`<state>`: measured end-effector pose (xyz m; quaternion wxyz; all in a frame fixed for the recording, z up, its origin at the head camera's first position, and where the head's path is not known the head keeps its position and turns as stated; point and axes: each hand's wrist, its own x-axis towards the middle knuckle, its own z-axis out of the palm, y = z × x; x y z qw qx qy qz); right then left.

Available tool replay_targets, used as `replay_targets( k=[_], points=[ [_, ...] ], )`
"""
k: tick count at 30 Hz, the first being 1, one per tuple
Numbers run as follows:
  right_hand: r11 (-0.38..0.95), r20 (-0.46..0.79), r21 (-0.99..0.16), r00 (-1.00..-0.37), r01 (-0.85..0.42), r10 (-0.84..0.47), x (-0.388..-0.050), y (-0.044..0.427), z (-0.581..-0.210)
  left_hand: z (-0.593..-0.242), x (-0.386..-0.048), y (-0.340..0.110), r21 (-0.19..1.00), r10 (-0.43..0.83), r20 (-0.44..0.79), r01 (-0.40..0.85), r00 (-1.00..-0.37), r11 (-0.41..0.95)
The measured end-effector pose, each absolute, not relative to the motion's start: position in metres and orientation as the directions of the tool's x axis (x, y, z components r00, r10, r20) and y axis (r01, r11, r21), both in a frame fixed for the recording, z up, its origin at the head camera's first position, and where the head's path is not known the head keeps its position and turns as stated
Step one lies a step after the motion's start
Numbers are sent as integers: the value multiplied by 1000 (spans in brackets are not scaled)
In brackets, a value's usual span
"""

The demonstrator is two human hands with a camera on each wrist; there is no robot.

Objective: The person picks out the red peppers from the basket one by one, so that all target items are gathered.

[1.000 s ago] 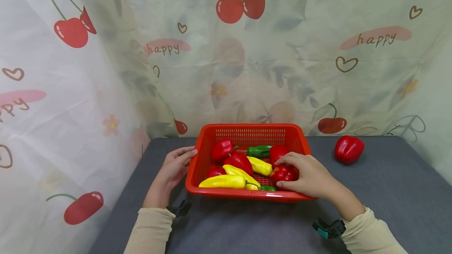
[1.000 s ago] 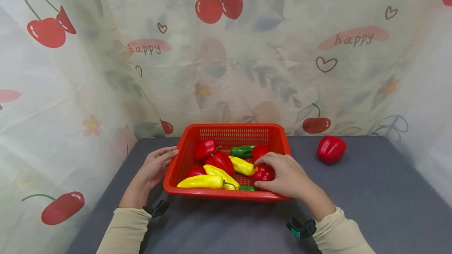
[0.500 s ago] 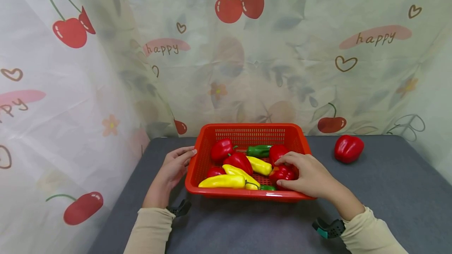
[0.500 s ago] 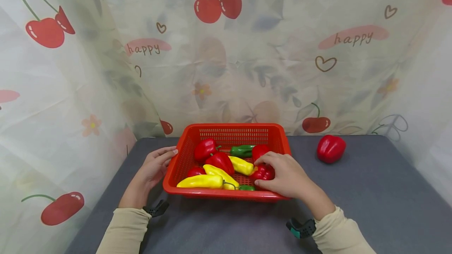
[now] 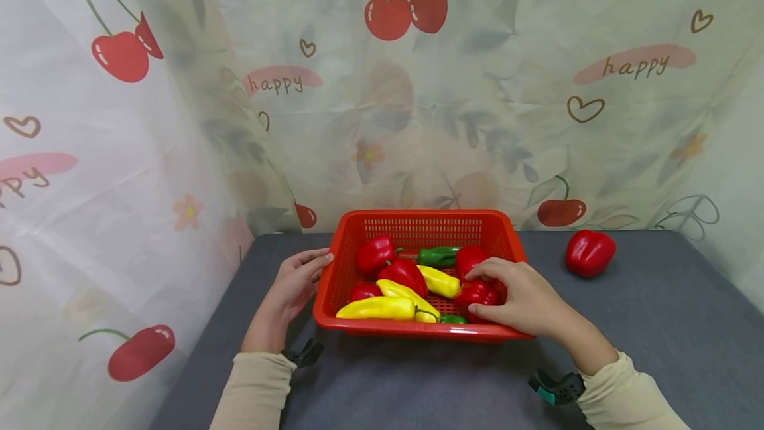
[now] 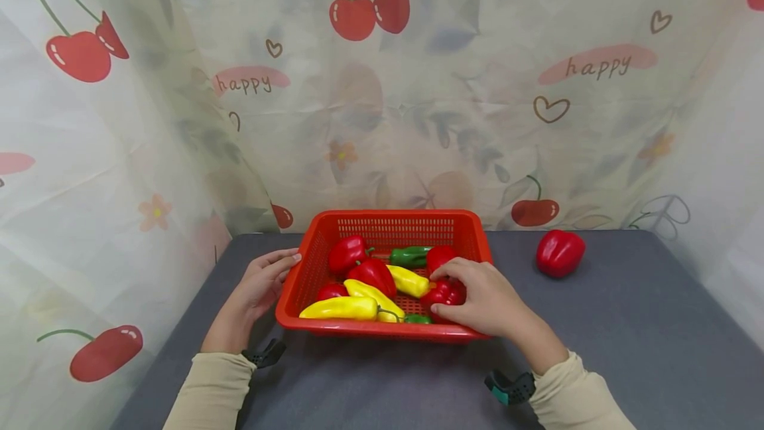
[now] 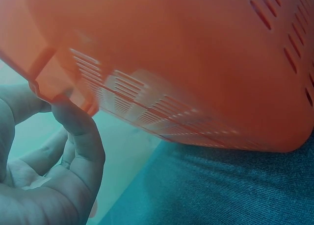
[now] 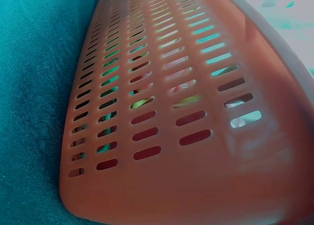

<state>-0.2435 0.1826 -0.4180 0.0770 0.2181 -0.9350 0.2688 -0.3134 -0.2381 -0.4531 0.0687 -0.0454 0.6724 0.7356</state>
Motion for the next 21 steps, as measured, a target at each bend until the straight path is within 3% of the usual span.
replay_targets(
  k=[21],
  points=[
    [662,328,-554,-863,-505,-385,-245,188,-413,-453,-313,-238,984,35,-158,-160,-987,-72]
  ],
)
